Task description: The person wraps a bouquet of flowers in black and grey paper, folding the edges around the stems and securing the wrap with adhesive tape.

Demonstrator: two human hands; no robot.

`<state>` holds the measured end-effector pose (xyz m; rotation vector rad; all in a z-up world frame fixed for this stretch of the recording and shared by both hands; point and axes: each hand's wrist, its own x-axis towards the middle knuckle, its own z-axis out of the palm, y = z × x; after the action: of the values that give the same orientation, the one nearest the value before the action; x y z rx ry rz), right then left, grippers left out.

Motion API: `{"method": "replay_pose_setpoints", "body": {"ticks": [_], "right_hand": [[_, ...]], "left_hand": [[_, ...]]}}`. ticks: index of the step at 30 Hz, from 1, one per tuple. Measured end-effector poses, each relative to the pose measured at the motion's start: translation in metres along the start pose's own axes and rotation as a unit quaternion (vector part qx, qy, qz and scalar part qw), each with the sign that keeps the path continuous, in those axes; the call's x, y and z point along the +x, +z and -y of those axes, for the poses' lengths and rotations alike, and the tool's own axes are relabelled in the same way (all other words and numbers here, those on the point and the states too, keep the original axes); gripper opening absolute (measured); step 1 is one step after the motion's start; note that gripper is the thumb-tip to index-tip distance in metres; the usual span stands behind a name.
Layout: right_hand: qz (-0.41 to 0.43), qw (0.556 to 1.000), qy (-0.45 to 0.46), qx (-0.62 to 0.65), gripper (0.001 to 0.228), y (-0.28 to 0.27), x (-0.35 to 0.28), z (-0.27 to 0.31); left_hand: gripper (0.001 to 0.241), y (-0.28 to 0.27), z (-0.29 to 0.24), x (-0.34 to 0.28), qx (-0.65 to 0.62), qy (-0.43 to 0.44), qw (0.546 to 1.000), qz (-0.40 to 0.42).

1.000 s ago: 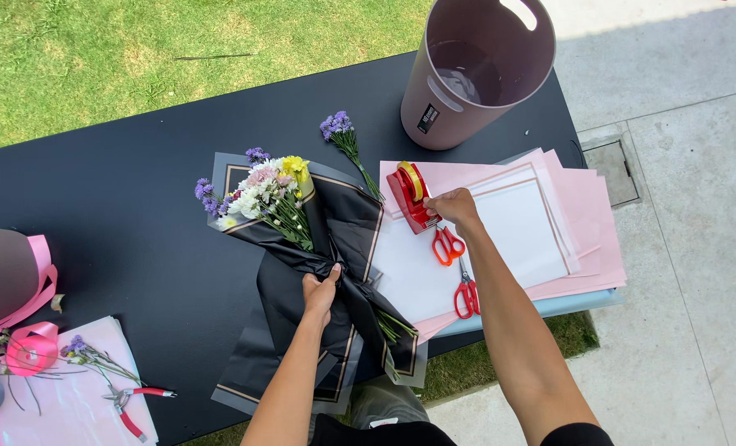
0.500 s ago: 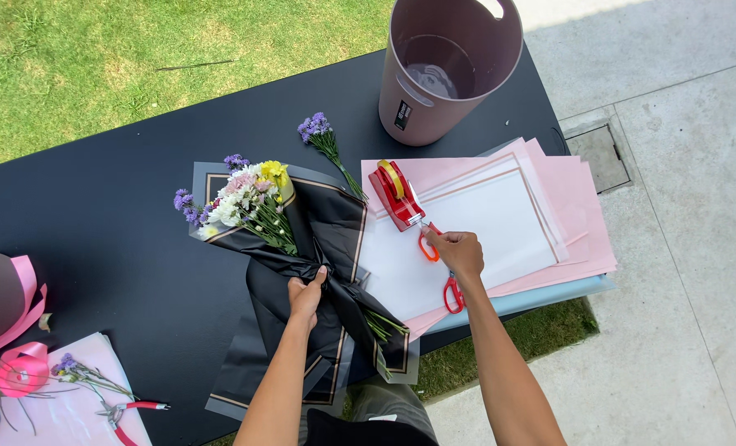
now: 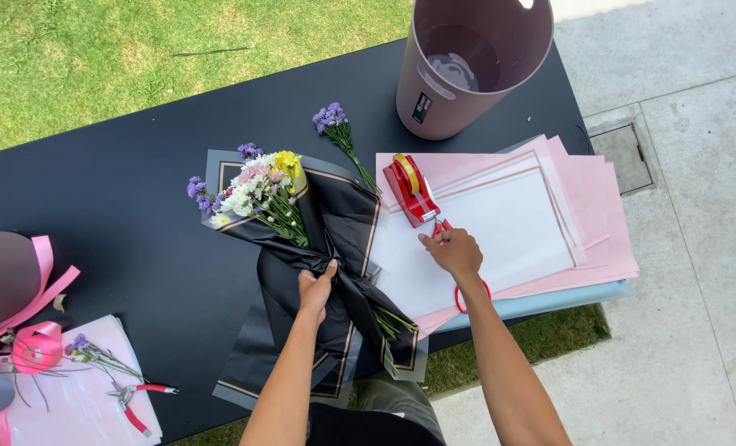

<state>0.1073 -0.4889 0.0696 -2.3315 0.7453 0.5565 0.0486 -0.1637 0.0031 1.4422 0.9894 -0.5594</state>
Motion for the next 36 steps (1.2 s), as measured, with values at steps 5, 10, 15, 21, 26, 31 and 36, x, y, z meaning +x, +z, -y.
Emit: {"method": "replay_pose_setpoints", "body": {"ticks": [5,10,15,21,26,31,36], "right_hand": [[0.178,0.965,-0.194,-0.003,0.023,0.002,-0.053,0.070],[0.346,0.879,-0.320,0.076,0.016,0.020,-0.080,0.146],[0.427,0.842,-0.328,-0.032,0.020,0.058,-0.046,0.149],[0.471,0.815,-0.330,-0.067,0.012,0.072,-0.049,0.158],[0.524,0.768,-0.364,-0.042,0.005,0.073,-0.075,0.192],[0.428,0.800,-0.361,-0.216,0.009,0.067,-0.070,0.190],[0.378,0.846,-0.302,-0.226,0.011,0.080,-0.037,0.156]], "left_hand": [[0.067,-0.003,0.010,-0.006,-0.006,0.010,1.000,0.026],[0.046,-0.001,0.007,-0.030,-0.059,0.024,0.997,0.035],[0.087,0.002,-0.007,-0.055,-0.033,0.064,0.995,0.063],[0.086,0.000,-0.006,-0.058,-0.017,0.060,0.996,0.059],[0.043,0.034,0.084,0.038,-0.043,0.211,0.973,-0.082],[0.082,0.007,0.015,-0.041,-0.048,0.069,0.996,0.039],[0.071,0.010,0.005,-0.049,-0.055,0.100,0.993,0.011]]}}
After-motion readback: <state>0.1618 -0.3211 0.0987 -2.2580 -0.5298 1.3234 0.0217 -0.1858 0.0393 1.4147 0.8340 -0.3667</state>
